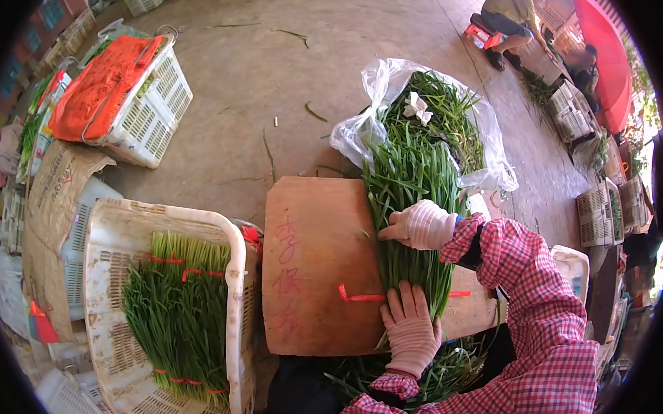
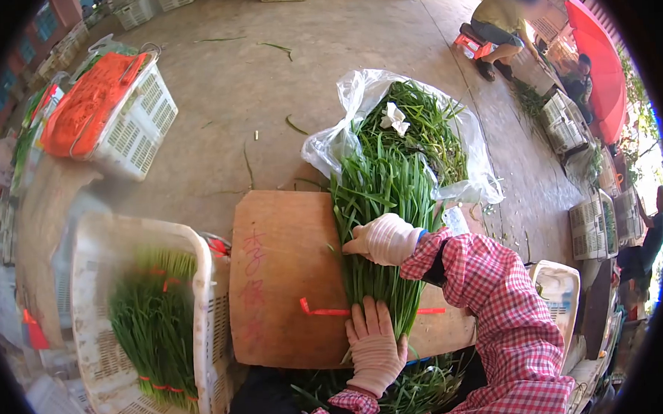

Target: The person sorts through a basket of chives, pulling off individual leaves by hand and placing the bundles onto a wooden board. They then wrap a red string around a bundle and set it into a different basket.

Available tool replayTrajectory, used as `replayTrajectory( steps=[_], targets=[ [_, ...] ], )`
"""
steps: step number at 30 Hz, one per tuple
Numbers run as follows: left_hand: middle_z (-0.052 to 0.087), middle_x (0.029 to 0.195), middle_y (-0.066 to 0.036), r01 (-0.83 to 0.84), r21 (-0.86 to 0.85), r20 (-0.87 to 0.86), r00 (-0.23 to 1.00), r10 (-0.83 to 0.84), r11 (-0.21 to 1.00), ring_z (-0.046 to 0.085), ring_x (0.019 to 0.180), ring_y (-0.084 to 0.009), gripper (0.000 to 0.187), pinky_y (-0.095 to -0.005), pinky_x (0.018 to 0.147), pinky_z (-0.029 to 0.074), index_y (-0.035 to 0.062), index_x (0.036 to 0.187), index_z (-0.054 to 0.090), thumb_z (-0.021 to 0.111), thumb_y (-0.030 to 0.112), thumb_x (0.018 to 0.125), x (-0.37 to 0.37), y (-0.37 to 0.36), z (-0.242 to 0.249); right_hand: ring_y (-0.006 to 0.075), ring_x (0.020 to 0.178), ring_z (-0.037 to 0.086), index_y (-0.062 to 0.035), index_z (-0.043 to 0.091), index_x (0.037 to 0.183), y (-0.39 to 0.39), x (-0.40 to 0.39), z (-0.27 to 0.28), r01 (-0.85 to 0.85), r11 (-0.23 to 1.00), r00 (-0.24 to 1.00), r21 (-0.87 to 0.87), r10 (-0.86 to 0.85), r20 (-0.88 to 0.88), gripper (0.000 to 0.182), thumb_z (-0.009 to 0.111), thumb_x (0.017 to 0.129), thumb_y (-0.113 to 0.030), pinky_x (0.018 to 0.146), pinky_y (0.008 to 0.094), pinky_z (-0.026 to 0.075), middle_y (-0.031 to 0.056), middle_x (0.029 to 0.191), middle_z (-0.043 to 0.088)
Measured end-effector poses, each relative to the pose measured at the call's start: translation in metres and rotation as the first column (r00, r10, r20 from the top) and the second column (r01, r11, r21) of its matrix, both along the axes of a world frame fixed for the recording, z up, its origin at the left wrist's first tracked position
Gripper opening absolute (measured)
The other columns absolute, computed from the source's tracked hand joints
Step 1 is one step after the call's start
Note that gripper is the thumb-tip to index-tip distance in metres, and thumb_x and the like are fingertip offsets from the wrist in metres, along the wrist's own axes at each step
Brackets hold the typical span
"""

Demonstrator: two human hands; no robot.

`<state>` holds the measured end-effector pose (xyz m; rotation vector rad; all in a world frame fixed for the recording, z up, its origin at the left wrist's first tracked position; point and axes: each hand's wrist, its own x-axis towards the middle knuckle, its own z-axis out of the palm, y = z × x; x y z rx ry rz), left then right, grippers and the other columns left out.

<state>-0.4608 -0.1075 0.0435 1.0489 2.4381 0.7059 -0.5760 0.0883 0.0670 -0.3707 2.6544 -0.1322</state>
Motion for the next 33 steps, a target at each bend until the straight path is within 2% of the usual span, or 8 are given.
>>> replayTrajectory(
  steps=[4,8,14,20,22,23,27,33],
  targets=[
    [0.021,0.142,-0.025,0.005,0.01,0.001,1.0,-0.005,1.0,0.022,0.129,-0.0454,0.084,-0.0571,0.102,0.02,-0.0034,0.137,0.022,0.06,0.039,0.075,0.001,0.0,-0.002,0.0285,0.082,0.064,-0.0223,0.059,0.113,-0.012,-0.014,0.012,-0.103,0.984,0.981,0.146,0.076,0.179,0.034,0.056,0.079,-0.015,0.063,0.0415,0.052,0.0055,0.099,0.061],
    [0.021,0.143,-0.025,0.005,0.012,0.003,1.0,-0.005,1.0,0.022,0.129,-0.046,0.084,-0.0577,0.103,0.019,-0.0032,0.138,0.021,0.059,0.039,0.077,0.001,0.0,-0.002,0.0296,0.083,0.065,-0.0177,0.06,0.106,-0.017,-0.023,0.018,-0.225,0.957,0.951,0.183,0.175,0.253,0.028,0.058,0.078,-0.016,0.063,0.0413,0.053,0.0056,0.099,0.062],
    [0.023,0.142,-0.026,0.008,0.017,-0.027,1.0,-0.008,1.0,0.023,0.128,-0.0466,0.083,-0.0575,0.103,0.02,-0.0038,0.137,0.023,0.059,0.04,0.076,0.002,-0.001,-0.004,0.0286,0.08,0.065,-0.0131,0.06,0.097,-0.01,-0.017,0.019,-0.232,0.962,0.964,0.145,0.207,0.165,0.02,0.057,0.077,-0.017,0.061,0.041,0.053,0.0063,0.093,0.061],
    [0.024,0.14,-0.027,0.027,-0.011,-0.053,0.998,-0.027,1.0,0.025,0.126,-0.0471,0.084,-0.0576,0.102,0.022,-0.0053,0.135,0.025,0.061,0.041,0.075,0.001,0.001,-0.001,0.0286,0.076,0.065,-0.012,0.06,0.092,-0.01,-0.005,0.022,-0.229,0.97,0.973,0.075,0.231,-0.017,0.017,0.055,0.077,-0.017,0.057,0.0404,0.053,0.0076,0.091,0.061],
    [0.025,0.14,-0.027,0.038,-0.001,-0.073,0.997,-0.037,0.999,0.026,0.126,-0.0473,0.086,-0.0578,0.101,0.023,-0.0054,0.135,0.024,0.061,0.042,0.073,0.002,0.001,-0.003,0.0289,0.073,0.065,-0.0113,0.06,0.088,-0.013,-0.002,0.021,-0.219,0.975,0.972,0.05,0.222,-0.072,0.015,0.056,0.076,-0.018,0.057,0.04,0.054,0.0081,0.084,0.062],
    [0.025,0.14,-0.027,0.031,-0.001,-0.078,0.996,-0.031,1.0,0.027,0.125,-0.0475,0.086,-0.0578,0.101,0.023,-0.0055,0.135,0.024,0.062,0.042,0.073,0.002,0.001,-0.003,0.0297,0.068,0.065,-0.0098,0.06,0.087,-0.014,0.0,0.018,-0.191,0.981,0.978,0.029,0.193,-0.083,0.015,0.056,0.076,-0.019,0.055,0.0405,0.053,0.0095,0.074,0.062],
    [0.026,0.139,-0.027,0.026,-0.005,-0.087,0.996,-0.027,1.0,0.028,0.124,-0.048,0.087,-0.0583,0.1,0.025,-0.0057,0.135,0.024,0.062,0.041,0.072,0.003,0.002,-0.004,0.0303,0.062,0.064,-0.0069,0.059,0.084,-0.011,0.007,0.011,-0.199,0.98,0.963,0.017,0.198,-0.184,0.015,0.056,0.076,-0.019,0.05,0.041,0.052,0.0105,0.064,0.06],
    [0.026,0.139,-0.028,0.029,-0.014,-0.102,0.994,-0.03,0.999,0.028,0.124,-0.0486,0.089,-0.059,0.1,0.025,-0.0059,0.135,0.022,0.063,0.04,0.07,0.004,0.003,-0.005,0.0289,0.064,0.064,-0.0074,0.058,0.081,-0.016,0.013,0.007,-0.117,0.993,0.959,-0.001,0.113,-0.26,0.015,0.056,0.076,-0.021,0.049,0.0397,0.051,0.0097,0.073,0.059]
  ],
)
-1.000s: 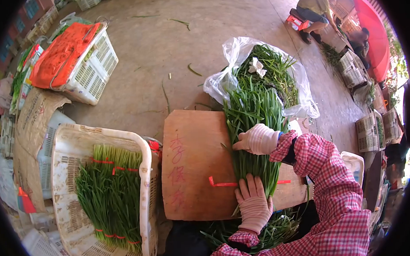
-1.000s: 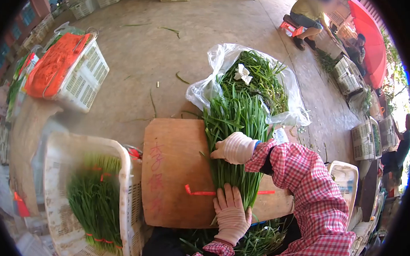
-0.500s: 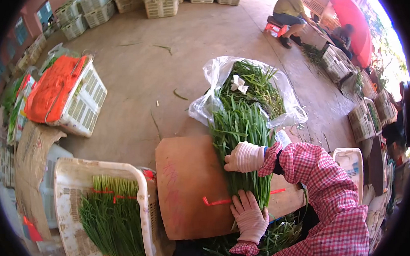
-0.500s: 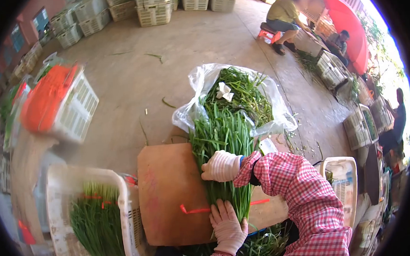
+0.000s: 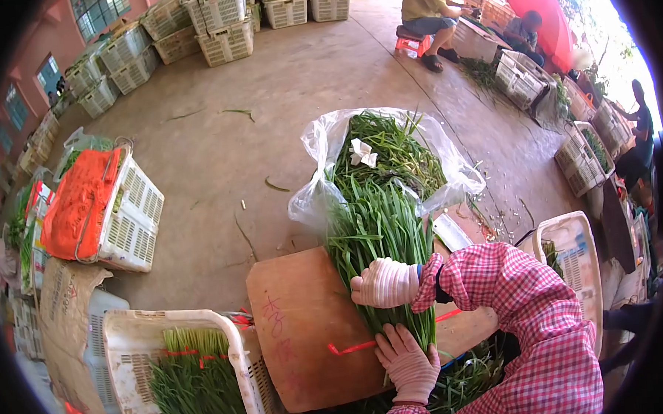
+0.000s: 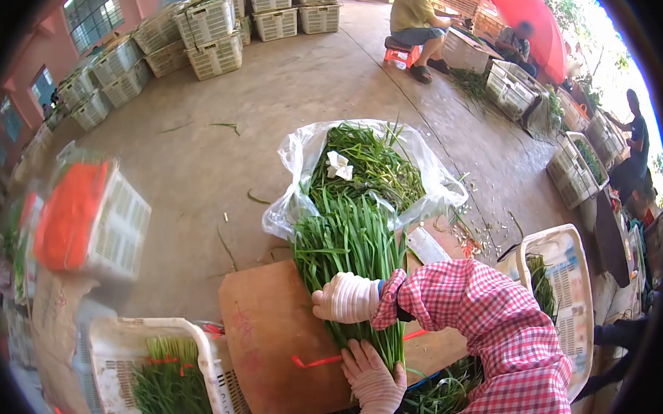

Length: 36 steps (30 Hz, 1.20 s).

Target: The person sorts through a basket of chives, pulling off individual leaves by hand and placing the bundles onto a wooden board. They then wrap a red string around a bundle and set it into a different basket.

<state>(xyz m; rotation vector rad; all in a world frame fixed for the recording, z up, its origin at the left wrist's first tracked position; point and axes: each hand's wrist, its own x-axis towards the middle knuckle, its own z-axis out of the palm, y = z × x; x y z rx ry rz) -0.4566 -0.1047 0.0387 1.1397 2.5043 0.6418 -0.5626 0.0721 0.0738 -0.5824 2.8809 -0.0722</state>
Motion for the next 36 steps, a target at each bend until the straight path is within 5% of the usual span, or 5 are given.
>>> replayTrajectory(
  steps=[13,16,25,31,36],
  targets=[
    [0.027,0.137,-0.03,0.022,0.04,0.024,0.999,-0.023,0.999,0.03,0.123,-0.0479,0.088,-0.0576,0.1,0.026,-0.0059,0.134,0.021,0.063,0.039,0.071,-0.005,-0.002,0.001,0.0319,0.071,0.06,-0.01,0.056,0.084,0.045,-0.03,0.035,0.38,0.832,0.743,-0.405,-0.535,-0.401,0.017,0.063,0.071,-0.018,0.062,0.0403,0.052,0.0113,0.079,0.057],
    [0.027,0.137,-0.029,0.016,0.031,-0.006,1.0,-0.016,0.999,0.03,0.123,-0.0475,0.087,-0.0571,0.1,0.026,-0.0059,0.134,0.023,0.063,0.04,0.071,-0.003,-0.002,0.001,0.0317,0.082,0.062,-0.0166,0.051,0.12,0.073,-0.056,0.081,0.451,0.805,0.491,-0.384,-0.584,-0.647,0.05,0.055,0.073,-0.003,0.065,0.0397,0.052,0.0126,0.1,0.057],
    [0.026,0.139,-0.029,0.017,-0.003,-0.003,1.0,-0.017,1.0,0.03,0.123,-0.0476,0.087,-0.0582,0.1,0.026,-0.0056,0.134,0.025,0.063,0.042,0.071,-0.002,0.0,0.001,0.0308,0.074,0.063,-0.0236,0.061,0.107,0.086,-0.065,0.048,0.365,0.898,0.902,0.247,-0.406,0.146,0.028,0.054,0.08,-0.021,0.061,0.0431,0.051,0.0072,0.08,0.063],
    [0.025,0.139,-0.029,0.018,0.013,-0.02,1.0,-0.018,1.0,0.03,0.123,-0.0478,0.09,-0.0593,0.099,0.026,-0.0053,0.135,0.022,0.063,0.042,0.071,-0.001,0.001,-0.002,0.0311,0.078,0.064,-0.0166,0.063,0.099,0.09,-0.066,0.018,0.233,0.914,0.919,0.333,-0.319,0.231,0.023,0.058,0.077,-0.02,0.065,0.0425,0.052,0.0082,0.081,0.065],
    [0.025,0.138,-0.029,0.015,0.01,-0.04,0.999,-0.015,1.0,0.03,0.123,-0.0477,0.091,-0.0592,0.099,0.027,-0.0056,0.135,0.021,0.064,0.042,0.07,0.0,0.001,-0.003,0.0339,0.072,0.063,-0.0123,0.063,0.089,0.107,-0.053,0.024,0.555,0.831,0.828,-0.03,-0.556,-0.071,0.02,0.058,0.074,-0.024,0.067,0.0424,0.051,0.0131,0.075,0.063]
  ],
)
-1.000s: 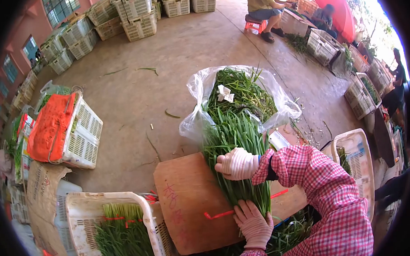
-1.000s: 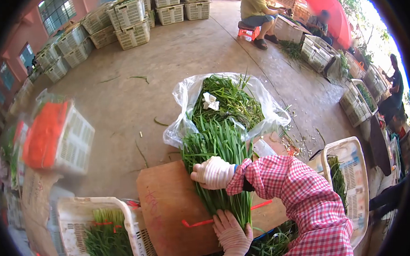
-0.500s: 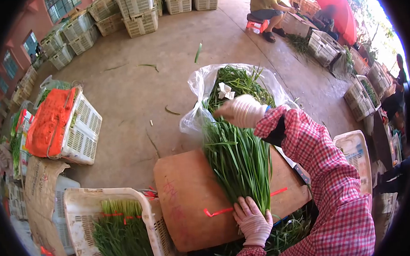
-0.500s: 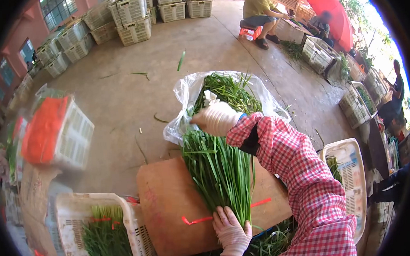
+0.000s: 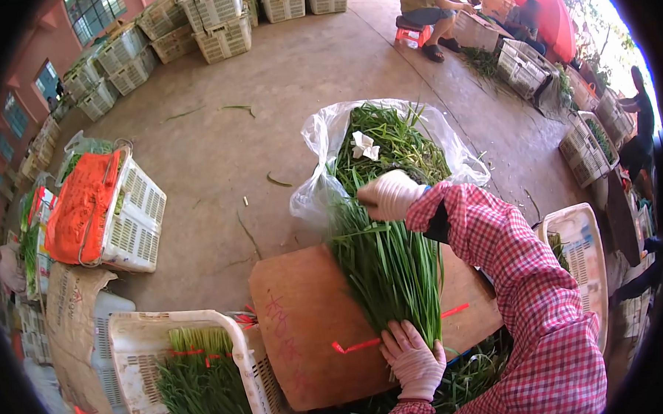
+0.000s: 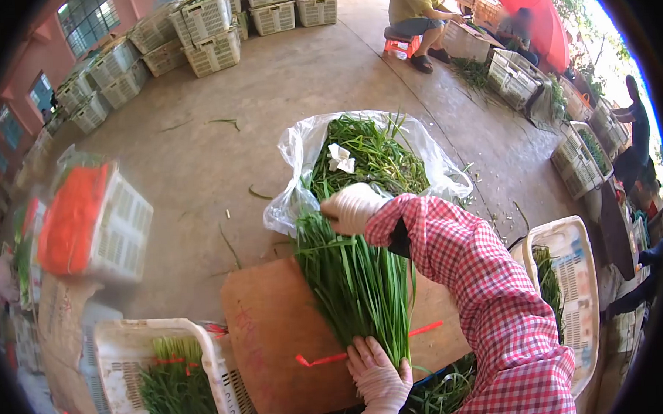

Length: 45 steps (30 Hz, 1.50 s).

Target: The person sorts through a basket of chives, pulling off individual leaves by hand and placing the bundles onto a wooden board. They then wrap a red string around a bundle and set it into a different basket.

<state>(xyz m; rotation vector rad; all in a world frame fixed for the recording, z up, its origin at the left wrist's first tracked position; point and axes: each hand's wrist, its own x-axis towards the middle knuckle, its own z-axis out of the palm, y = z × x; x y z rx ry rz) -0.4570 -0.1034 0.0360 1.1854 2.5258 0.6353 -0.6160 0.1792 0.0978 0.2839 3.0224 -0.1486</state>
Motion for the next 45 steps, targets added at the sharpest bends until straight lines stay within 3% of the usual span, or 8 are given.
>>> replayTrajectory(
  steps=[7,12,17,19,23,29,41,45],
  targets=[
    [0.026,0.138,-0.029,0.008,-0.009,0.013,1.0,-0.008,1.0,0.03,0.123,-0.047,0.09,-0.0572,0.101,0.026,-0.0066,0.134,0.023,0.064,0.041,0.069,0.0,0.001,0.001,0.036,0.107,0.055,-0.0149,0.047,0.126,0.039,-0.007,0.033,0.198,0.957,0.533,-0.211,-0.285,-0.796,0.059,0.06,0.071,0.0,0.092,0.0394,0.045,0.0178,0.116,0.057],
    [0.027,0.137,-0.03,-0.008,-0.007,0.012,1.0,0.008,1.0,0.029,0.124,-0.0473,0.09,-0.0568,0.101,0.026,-0.0081,0.133,0.023,0.065,0.039,0.068,0.002,0.0,0.0,0.0317,0.099,0.058,-0.0142,0.062,0.109,0.0,0.027,0.028,-0.001,0.984,0.953,-0.179,-0.054,-0.298,0.048,0.075,0.066,-0.034,0.087,0.0422,0.046,0.0122,0.106,0.06],
    [0.029,0.136,-0.029,0.01,-0.021,-0.026,1.0,-0.01,1.0,0.03,0.123,-0.0476,0.087,-0.0573,0.102,0.023,-0.0082,0.131,0.027,0.062,0.042,0.069,0.002,0.002,0.002,0.0245,0.099,0.058,-0.0118,0.066,0.095,-0.023,0.047,-0.034,-0.252,0.967,0.958,0.03,0.254,-0.13,0.035,0.069,0.071,-0.037,0.087,0.0417,0.042,0.0053,0.097,0.065],
    [0.029,0.136,-0.03,-0.012,-0.044,0.039,0.999,0.013,0.999,0.029,0.123,-0.0478,0.087,-0.0566,0.102,0.023,-0.0086,0.13,0.027,0.062,0.042,0.068,0.0,0.003,0.007,0.0223,0.092,0.061,-0.0113,0.066,0.093,-0.027,0.046,-0.047,0.023,0.935,0.957,-0.353,-0.123,-0.264,0.028,0.068,0.074,-0.032,0.082,0.0413,0.045,0.0051,0.09,0.066],
    [0.029,0.135,-0.031,0.006,-0.026,-0.021,1.0,-0.007,1.0,0.029,0.123,-0.0486,0.087,-0.0567,0.103,0.024,-0.0092,0.13,0.026,0.062,0.04,0.068,0.002,0.003,0.006,0.0136,0.077,0.062,-0.004,0.065,0.099,-0.004,0.024,-0.034,-0.08,0.001,0.616,-0.997,-0.786,-0.05,0.018,0.061,0.082,-0.009,0.071,0.0296,0.05,0.0069,0.081,0.067],
    [0.029,0.134,-0.033,0.013,0.018,-0.002,1.0,-0.013,1.0,0.031,0.121,-0.0504,0.087,-0.0582,0.101,0.026,-0.0108,0.131,0.024,0.061,0.038,0.069,0.003,0.005,0.004,0.0246,0.114,0.052,-0.0049,0.039,0.134,0.097,0.01,0.039,0.033,0.736,0.242,-0.676,-0.663,-0.709,0.064,0.066,0.077,-0.01,0.093,0.0332,0.044,0.0195,0.126,0.052],
    [0.018,0.143,-0.03,-0.019,-0.017,-0.021,1.0,0.019,1.0,0.021,0.129,-0.0499,0.088,-0.0519,0.107,0.023,-0.0075,0.138,0.018,0.061,0.032,0.072,0.015,0.004,-0.005,0.0251,0.091,0.062,-0.0108,0.067,0.097,0.092,0.114,-0.032,0.269,0.694,0.838,-0.668,-0.511,-0.193,0.021,0.065,0.077,-0.012,0.083,0.0354,0.048,0.0092,0.097,0.066],
    [0.011,0.146,-0.029,-0.014,-0.039,0.01,1.0,0.014,0.999,0.016,0.131,-0.0508,0.093,-0.052,0.109,0.02,-0.0063,0.14,0.012,0.061,0.031,0.071,0.016,0.005,-0.005,0.0289,0.112,0.051,-0.0151,0.066,0.091,0.093,0.128,-0.066,-0.089,0.932,0.934,-0.352,-0.044,-0.354,0.021,0.065,0.07,-0.013,0.093,0.0439,0.042,0.0071,0.11,0.06]
  ],
)
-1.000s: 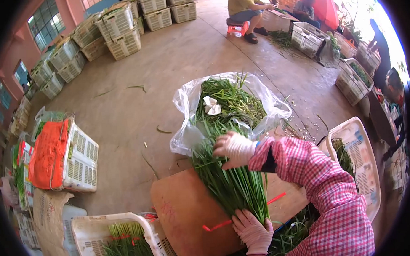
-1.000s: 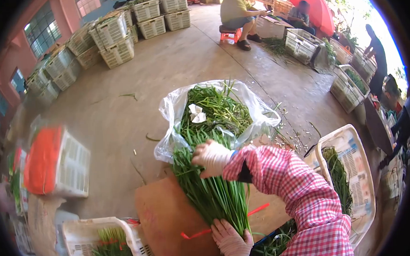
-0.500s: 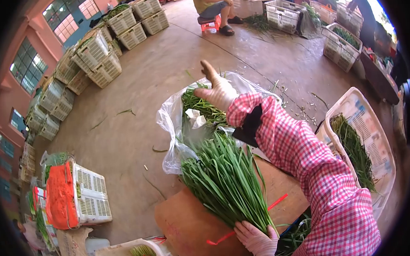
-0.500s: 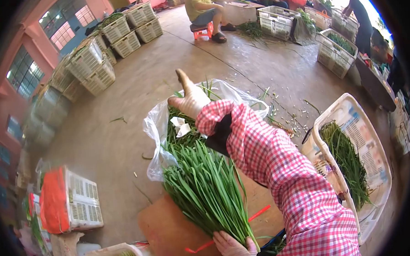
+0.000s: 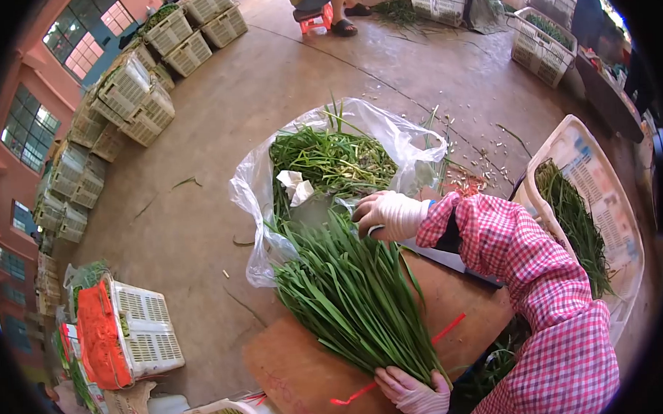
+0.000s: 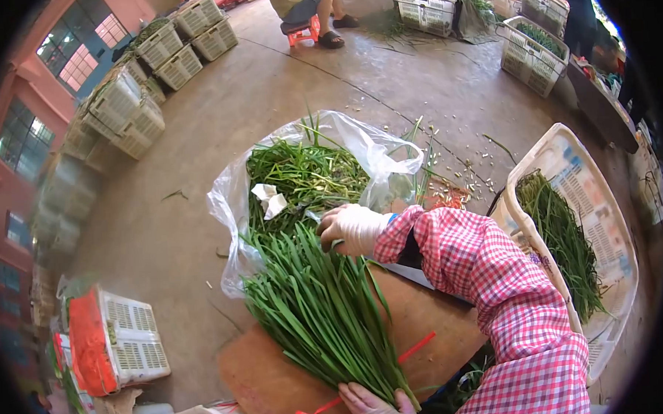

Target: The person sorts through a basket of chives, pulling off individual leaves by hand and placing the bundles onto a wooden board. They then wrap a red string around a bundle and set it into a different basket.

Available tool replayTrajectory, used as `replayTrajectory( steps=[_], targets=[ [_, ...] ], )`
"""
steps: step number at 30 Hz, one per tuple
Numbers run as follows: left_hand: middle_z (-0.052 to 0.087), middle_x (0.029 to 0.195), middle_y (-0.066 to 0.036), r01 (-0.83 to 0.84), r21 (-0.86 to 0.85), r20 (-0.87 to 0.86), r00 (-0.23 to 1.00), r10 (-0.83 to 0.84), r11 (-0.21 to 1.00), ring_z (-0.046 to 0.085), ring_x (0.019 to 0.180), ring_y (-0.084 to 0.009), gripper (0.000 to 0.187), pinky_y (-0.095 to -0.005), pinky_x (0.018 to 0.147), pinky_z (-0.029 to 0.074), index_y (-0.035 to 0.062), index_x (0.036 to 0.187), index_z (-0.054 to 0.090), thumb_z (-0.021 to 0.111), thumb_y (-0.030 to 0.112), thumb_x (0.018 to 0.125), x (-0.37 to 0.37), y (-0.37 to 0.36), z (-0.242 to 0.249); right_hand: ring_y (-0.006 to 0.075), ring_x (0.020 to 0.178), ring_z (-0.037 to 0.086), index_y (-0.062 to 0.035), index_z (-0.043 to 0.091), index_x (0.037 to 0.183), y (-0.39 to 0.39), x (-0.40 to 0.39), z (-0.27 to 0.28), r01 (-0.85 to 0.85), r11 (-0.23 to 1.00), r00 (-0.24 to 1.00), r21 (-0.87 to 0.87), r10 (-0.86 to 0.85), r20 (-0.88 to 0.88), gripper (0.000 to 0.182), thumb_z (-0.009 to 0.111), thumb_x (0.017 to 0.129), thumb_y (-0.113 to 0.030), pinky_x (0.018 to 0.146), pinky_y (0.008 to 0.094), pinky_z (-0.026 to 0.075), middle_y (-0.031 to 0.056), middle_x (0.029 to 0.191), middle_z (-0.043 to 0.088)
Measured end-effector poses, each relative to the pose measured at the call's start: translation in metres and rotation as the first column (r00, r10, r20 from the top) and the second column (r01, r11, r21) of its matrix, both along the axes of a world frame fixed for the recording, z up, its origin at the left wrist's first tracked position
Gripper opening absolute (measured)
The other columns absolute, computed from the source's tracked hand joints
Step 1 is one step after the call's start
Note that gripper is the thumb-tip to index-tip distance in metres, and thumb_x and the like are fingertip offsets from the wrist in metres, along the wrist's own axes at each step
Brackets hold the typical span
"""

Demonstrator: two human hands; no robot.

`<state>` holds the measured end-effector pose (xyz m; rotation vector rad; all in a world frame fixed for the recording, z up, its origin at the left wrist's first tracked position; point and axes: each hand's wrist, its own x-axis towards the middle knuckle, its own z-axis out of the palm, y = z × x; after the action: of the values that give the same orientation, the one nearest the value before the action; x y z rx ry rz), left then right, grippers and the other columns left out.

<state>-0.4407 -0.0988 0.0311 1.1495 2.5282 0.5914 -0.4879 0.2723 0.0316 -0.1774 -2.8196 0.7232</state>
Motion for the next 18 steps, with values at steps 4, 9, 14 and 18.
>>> replayTrajectory(
  steps=[4,9,14,18],
  targets=[
    [0.031,0.134,-0.032,-0.002,0.097,-0.118,0.993,0.013,0.995,0.035,0.12,-0.048,0.079,-0.0532,0.1,0.032,-0.01,0.131,0.028,0.061,0.032,0.072,-0.007,0.004,0.005,0.0253,0.116,0.047,-0.0178,0.066,0.091,-0.013,-0.007,-0.007,-0.022,0.973,0.993,0.229,0.049,-0.111,0.025,0.067,0.067,-0.019,0.096,0.0464,0.038,0.0025,0.108,0.06],
    [0.022,0.137,-0.033,0.011,0.059,-0.03,1.0,-0.009,0.998,0.029,0.121,-0.0525,0.088,-0.059,0.1,0.027,-0.0106,0.132,0.022,0.062,0.034,0.067,-0.008,0.001,0.005,0.0253,0.108,0.051,-0.0135,0.064,0.088,-0.013,-0.017,0.001,-0.002,0.932,1.0,0.363,0.009,-0.018,0.02,0.063,0.069,-0.018,0.098,0.0417,0.035,0.0059,0.099,0.059],
    [0.026,0.137,-0.03,0.018,0.075,-0.091,0.996,-0.011,0.997,0.026,0.126,-0.0491,0.09,-0.0556,0.104,0.025,-0.0104,0.133,0.021,0.065,0.031,0.066,-0.005,0.0,-0.004,0.0308,0.113,0.05,-0.01,0.06,0.103,0.003,-0.011,0.05,0.678,0.733,0.668,-0.047,-0.642,-0.376,0.038,0.059,0.066,0.0,0.099,0.0433,0.037,0.0117,0.111,0.059],
    [0.022,0.14,-0.031,0.018,0.065,-0.063,0.998,-0.014,0.998,0.023,0.128,-0.0484,0.089,-0.051,0.107,0.024,-0.0098,0.136,0.02,0.065,0.03,0.07,-0.007,-0.004,-0.001,0.0354,0.106,0.055,-0.0173,0.047,0.128,-0.017,0.035,0.089,0.665,0.747,0.726,-0.01,-0.65,-0.225,0.063,0.056,0.068,0.002,0.09,0.04,0.046,0.0148,0.121,0.054]
  ],
)
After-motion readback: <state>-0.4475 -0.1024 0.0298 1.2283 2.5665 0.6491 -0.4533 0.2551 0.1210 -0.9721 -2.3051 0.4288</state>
